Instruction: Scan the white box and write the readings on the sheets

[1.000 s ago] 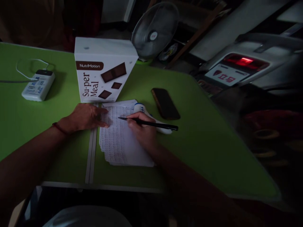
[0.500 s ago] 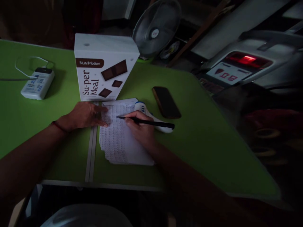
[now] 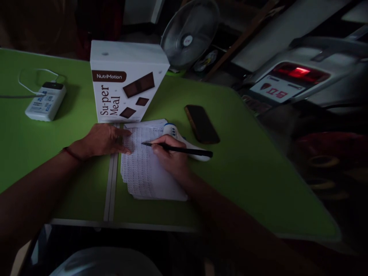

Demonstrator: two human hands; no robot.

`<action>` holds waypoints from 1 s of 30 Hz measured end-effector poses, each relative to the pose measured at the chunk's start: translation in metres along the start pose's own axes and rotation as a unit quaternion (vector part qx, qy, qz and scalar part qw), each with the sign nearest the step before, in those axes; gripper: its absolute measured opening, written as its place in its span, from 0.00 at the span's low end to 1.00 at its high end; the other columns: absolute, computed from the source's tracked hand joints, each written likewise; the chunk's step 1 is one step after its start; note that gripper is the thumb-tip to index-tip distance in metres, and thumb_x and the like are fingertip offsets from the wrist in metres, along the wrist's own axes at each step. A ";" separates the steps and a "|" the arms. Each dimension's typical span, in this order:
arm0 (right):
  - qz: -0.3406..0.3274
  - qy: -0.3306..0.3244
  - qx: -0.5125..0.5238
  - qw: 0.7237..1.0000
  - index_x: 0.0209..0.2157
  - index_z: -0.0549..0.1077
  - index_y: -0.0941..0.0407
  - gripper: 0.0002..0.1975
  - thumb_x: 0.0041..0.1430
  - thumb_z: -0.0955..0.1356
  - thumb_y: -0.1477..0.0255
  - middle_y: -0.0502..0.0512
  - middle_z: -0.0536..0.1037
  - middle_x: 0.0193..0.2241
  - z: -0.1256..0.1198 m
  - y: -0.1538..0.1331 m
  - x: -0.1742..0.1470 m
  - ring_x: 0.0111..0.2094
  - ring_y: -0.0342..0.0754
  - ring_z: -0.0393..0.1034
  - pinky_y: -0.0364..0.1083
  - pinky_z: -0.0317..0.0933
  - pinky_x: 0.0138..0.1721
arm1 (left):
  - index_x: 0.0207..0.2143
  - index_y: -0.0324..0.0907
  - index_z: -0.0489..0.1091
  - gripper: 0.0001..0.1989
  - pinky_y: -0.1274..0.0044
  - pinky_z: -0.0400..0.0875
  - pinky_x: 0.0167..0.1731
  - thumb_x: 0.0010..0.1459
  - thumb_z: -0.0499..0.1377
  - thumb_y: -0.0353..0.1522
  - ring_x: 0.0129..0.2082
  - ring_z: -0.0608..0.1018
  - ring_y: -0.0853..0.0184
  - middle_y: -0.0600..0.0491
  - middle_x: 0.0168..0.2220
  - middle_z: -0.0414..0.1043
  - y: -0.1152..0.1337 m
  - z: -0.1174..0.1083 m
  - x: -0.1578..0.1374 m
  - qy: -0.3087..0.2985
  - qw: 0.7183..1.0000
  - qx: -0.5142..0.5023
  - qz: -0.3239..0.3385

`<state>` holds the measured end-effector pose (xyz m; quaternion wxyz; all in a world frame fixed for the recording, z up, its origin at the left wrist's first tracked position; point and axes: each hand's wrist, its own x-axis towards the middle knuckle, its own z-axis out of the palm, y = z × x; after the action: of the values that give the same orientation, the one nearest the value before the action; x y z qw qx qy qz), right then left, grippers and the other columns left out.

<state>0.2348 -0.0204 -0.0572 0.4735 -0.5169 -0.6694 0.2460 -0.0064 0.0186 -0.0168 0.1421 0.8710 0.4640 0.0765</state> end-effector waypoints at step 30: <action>-0.003 0.025 0.011 1.000 0.24 0.71 0.52 0.04 0.50 0.66 0.70 0.46 0.67 0.18 -0.001 -0.001 -0.002 0.21 0.44 0.60 0.46 0.62 0.26 | 0.60 0.46 0.76 0.36 0.74 0.67 0.35 0.53 0.70 0.53 0.34 0.81 0.59 0.53 0.30 0.81 0.002 -0.002 0.000 -0.018 0.999 -0.017 -0.024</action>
<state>0.2349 -0.0227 -0.0568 0.4965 -0.5157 -0.6560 0.2391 -0.0053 0.0175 -0.0144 0.1673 0.8581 0.4811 0.0654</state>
